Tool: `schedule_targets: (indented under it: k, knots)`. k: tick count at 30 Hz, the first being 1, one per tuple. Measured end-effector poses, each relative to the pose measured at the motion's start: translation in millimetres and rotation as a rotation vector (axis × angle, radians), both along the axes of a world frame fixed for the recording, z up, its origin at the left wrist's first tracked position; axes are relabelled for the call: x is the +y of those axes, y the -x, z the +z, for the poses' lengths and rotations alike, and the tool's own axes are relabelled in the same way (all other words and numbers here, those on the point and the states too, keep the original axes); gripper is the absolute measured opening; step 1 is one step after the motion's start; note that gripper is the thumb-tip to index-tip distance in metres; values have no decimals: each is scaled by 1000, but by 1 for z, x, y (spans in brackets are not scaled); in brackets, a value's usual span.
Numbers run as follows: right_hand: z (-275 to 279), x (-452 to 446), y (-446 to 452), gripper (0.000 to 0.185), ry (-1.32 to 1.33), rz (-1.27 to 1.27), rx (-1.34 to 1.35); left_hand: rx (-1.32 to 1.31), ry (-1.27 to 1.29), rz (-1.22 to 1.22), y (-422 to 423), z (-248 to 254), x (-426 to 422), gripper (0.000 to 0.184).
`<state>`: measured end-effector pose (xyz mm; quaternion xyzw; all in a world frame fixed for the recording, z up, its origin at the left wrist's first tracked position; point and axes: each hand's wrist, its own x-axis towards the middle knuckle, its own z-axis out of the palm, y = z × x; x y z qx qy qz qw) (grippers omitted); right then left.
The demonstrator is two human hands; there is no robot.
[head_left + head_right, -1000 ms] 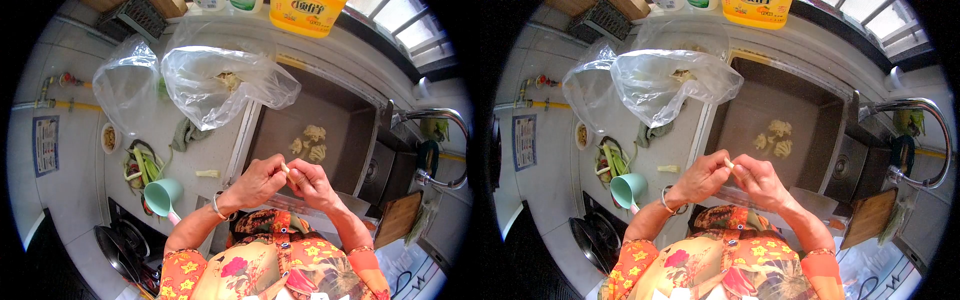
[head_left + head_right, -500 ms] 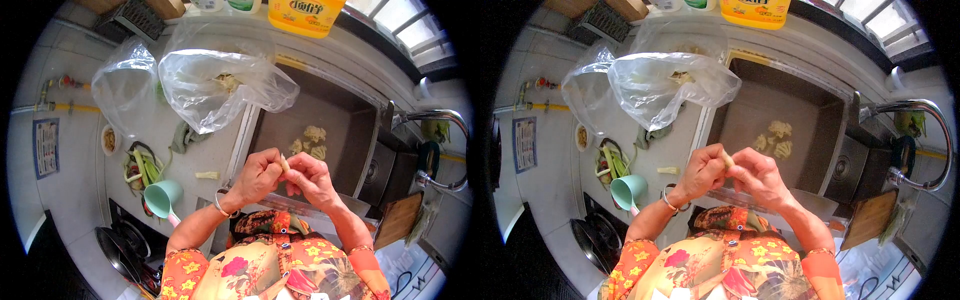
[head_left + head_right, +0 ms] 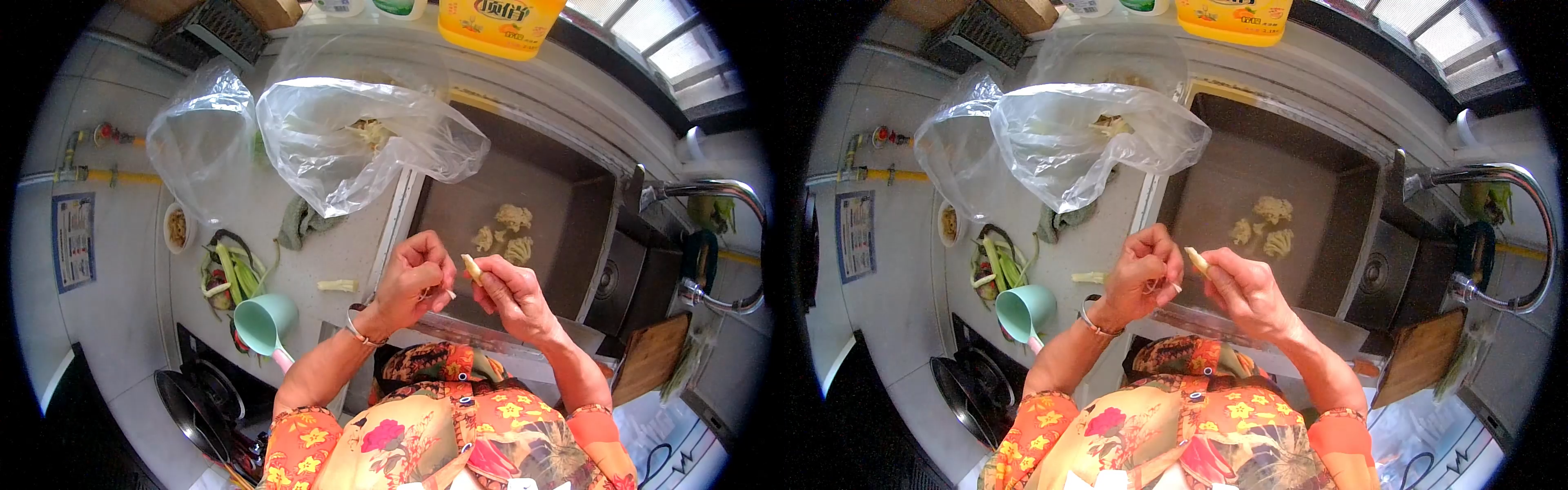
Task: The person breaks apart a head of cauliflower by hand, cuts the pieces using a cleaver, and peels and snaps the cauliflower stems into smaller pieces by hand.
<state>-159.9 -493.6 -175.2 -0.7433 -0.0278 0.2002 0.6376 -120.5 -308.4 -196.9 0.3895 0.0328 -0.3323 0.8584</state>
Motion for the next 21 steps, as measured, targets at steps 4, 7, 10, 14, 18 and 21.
schedule_targets:
  k: [4,7,10,14,18,21]
  knots:
    - [2,-2,-3,12,145,35,-215,225,-18,-151,-2,9,-2,18]
    - [4,-2,-5,17,209,48,-277,221,-64,-263,-2,8,1,26]
    - [2,-5,-8,26,230,74,-408,195,-82,-327,-1,13,3,28]
    - [8,-8,-14,35,370,182,-494,279,-44,-344,1,16,6,27]
    - [10,-7,-15,35,401,193,-538,348,6,-245,8,18,2,24]
    - [5,-3,-12,28,215,125,-442,320,39,-154,11,21,-4,24]
